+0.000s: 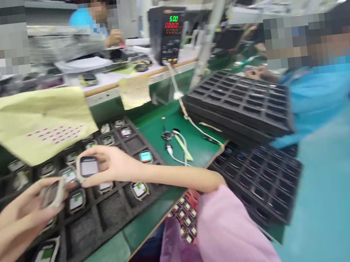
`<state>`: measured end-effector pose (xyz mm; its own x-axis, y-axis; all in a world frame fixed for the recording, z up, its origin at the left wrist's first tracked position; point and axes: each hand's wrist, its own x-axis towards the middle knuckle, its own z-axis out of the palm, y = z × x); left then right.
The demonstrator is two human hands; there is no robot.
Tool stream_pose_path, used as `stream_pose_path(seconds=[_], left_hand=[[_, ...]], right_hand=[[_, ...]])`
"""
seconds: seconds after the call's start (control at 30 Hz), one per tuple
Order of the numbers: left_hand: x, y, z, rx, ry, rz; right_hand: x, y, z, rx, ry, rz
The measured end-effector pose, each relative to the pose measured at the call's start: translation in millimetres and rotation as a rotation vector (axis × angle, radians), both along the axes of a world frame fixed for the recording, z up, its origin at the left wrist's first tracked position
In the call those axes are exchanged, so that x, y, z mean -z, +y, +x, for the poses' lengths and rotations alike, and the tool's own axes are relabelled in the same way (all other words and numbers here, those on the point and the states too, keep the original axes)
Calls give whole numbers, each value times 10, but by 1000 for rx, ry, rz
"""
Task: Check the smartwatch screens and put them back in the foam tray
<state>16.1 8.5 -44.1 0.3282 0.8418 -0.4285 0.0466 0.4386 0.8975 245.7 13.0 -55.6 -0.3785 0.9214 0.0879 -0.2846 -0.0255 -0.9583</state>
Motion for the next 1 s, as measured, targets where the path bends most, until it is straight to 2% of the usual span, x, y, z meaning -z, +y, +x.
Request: stream_pose_path(seconds=[0.1, 0.23, 0.37, 0.5, 0.67, 0.87, 1.0], left_hand=[[-72, 136, 169, 36, -250, 22], [48, 272, 202, 10, -388, 45], [166, 290, 162, 16, -419, -16], [164, 277, 150, 57, -485, -56], [147, 282, 164, 51, -438, -23], [230, 291, 163, 82, -351, 115], [229, 276, 155, 63, -363, 109]], right_hand=[[12, 83, -24, 8, -97, -15], [93, 107, -34, -41, -136, -30], [120, 91, -35, -8, -159, 23], [120, 107, -40, 97, -246, 58], [141, 112, -36, 128, -285, 80], [120, 64, -36, 127, -305, 92], [120, 43, -33, 114, -284, 94]])
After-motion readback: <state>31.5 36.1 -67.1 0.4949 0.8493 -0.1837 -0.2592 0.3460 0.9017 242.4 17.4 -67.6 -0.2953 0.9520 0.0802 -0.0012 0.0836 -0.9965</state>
